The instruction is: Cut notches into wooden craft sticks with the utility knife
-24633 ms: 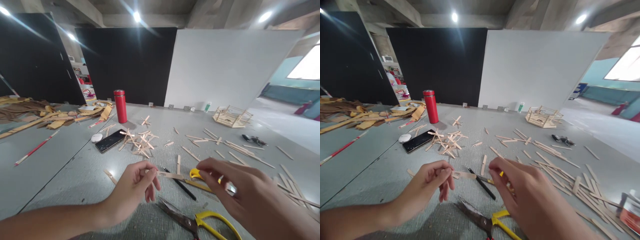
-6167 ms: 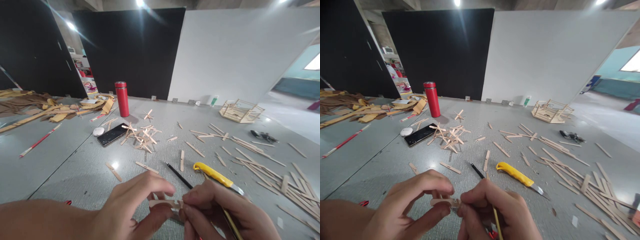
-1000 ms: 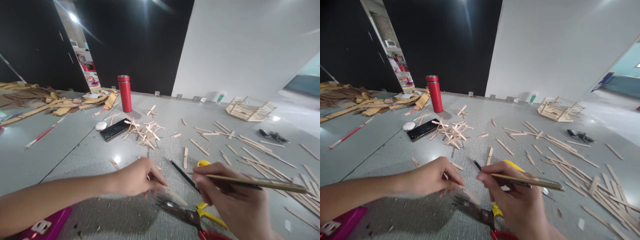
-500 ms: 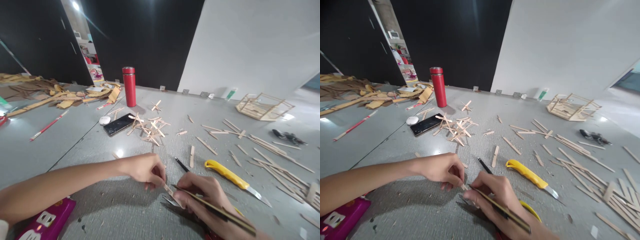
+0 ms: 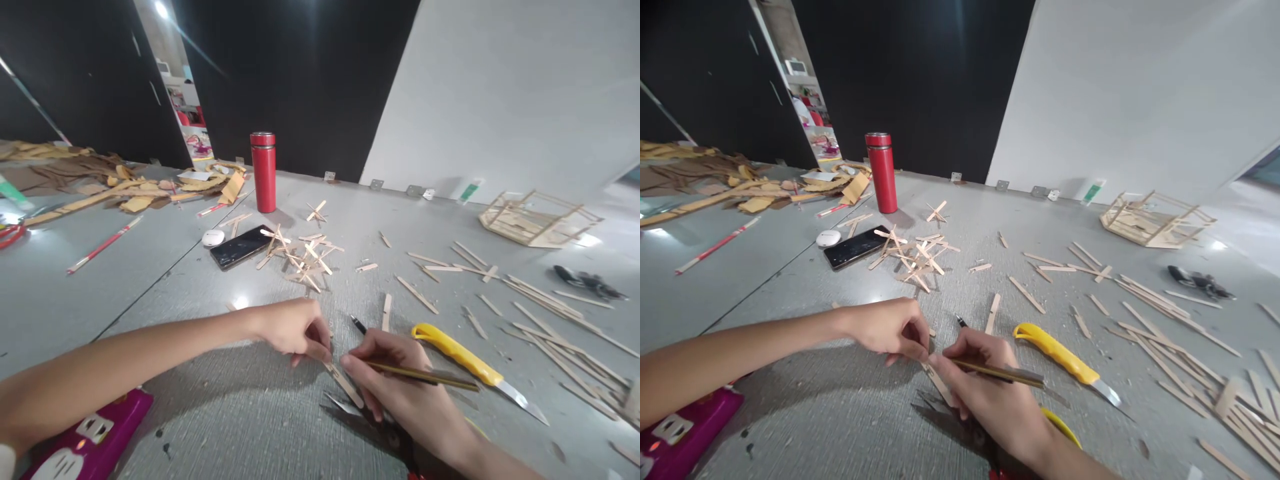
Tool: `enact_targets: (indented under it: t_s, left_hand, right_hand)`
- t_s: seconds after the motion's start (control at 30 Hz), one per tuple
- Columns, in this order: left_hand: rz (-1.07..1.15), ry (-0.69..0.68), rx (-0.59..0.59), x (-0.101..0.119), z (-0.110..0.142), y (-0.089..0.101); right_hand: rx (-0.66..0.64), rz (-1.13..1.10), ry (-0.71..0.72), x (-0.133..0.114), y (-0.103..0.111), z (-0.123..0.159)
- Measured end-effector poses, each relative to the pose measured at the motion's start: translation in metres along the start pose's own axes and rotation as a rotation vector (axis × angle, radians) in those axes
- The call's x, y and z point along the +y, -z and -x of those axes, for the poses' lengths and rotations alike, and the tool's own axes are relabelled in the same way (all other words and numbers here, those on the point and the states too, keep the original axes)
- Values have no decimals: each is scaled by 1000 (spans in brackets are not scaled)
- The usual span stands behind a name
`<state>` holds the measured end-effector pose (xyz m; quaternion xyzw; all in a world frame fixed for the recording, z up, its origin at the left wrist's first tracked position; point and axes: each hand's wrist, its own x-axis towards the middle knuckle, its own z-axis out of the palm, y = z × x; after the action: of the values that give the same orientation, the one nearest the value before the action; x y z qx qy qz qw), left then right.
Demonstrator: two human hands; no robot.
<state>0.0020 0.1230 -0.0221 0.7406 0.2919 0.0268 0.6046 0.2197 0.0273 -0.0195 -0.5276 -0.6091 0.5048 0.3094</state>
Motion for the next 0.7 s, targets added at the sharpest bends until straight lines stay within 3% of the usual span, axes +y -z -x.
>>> enact_targets:
  t_s: [0.17, 0.4, 0.7]
  left_hand:
    - [-13, -44, 29, 0, -1, 2]
    - [-33, -26, 25, 1, 0, 2]
    - [-35, -15, 25, -3, -2, 1]
  right_hand:
    - [-39, 146, 68, -3, -4, -7]
    - [-78, 310, 274, 5, -4, -23]
    - [-107, 283, 292, 13, -7, -24]
